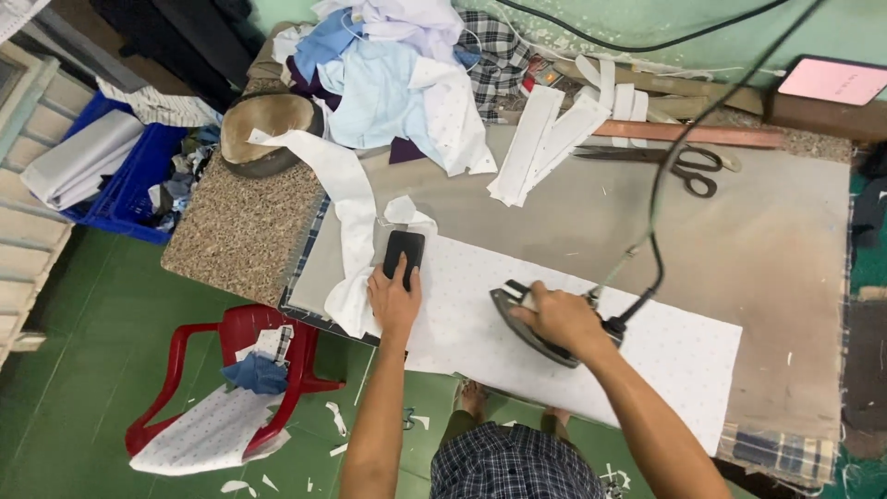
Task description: The person cuts a white patterned fabric along a marked line using shears, then irons the cut piece on a worktable. They repeat the cutting and ironing process on another section of the same fabric, smoothing it with a wooden block between ironing passes.
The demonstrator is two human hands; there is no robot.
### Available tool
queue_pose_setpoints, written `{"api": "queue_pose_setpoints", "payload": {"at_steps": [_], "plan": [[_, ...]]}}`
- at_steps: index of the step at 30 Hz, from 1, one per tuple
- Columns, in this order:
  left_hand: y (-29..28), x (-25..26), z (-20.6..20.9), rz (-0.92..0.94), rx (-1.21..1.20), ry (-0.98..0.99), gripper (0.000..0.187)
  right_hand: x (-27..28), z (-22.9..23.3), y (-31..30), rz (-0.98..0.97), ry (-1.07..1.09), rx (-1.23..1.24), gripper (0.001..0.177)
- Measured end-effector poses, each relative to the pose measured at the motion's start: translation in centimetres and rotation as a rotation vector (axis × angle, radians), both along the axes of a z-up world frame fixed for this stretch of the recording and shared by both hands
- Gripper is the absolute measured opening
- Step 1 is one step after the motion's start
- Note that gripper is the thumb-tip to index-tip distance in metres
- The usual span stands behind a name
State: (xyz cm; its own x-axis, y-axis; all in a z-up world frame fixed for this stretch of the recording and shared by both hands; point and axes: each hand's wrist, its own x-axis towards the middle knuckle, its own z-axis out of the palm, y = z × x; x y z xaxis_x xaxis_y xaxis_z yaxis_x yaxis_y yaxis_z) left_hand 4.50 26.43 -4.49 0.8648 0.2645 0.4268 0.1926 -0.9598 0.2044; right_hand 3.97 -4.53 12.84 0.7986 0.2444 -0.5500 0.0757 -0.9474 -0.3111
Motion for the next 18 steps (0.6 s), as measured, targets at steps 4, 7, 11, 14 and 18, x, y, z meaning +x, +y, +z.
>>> {"api": "queue_pose_setpoints", "payload": {"at_steps": [4, 7, 11, 14, 18], "plan": [[0.2, -0.1, -0.6, 0.002, -0.003, -0.013, 0.032, -0.4, -1.1, 6.0, 0.094, 0.013, 0.148, 0.057], [-0.1, -0.3, -0.3, -0.006, -0.020, 0.017, 0.033, -0.7, -2.2, 8.2, 0.076, -0.047, 0.186, 0.050], [0.0, -0.5, -0.2, 0.000, 0.005, 0.060, 0.047, -1.1, -2.1, 8.2, -0.036, -0.134, 0.120, 0.043], [-0.1, -0.5, 0.3, -0.021, 0.003, 0.101, 0.061, -1.0, -2.0, 5.1, -0.197, -0.118, 0.133, 0.042], [-0.2, -0.4, 0.9, -0.028, -0.008, 0.144, 0.063, -1.6, -0.4, -1.3, -0.323, -0.124, 0.115, 0.044]]}}
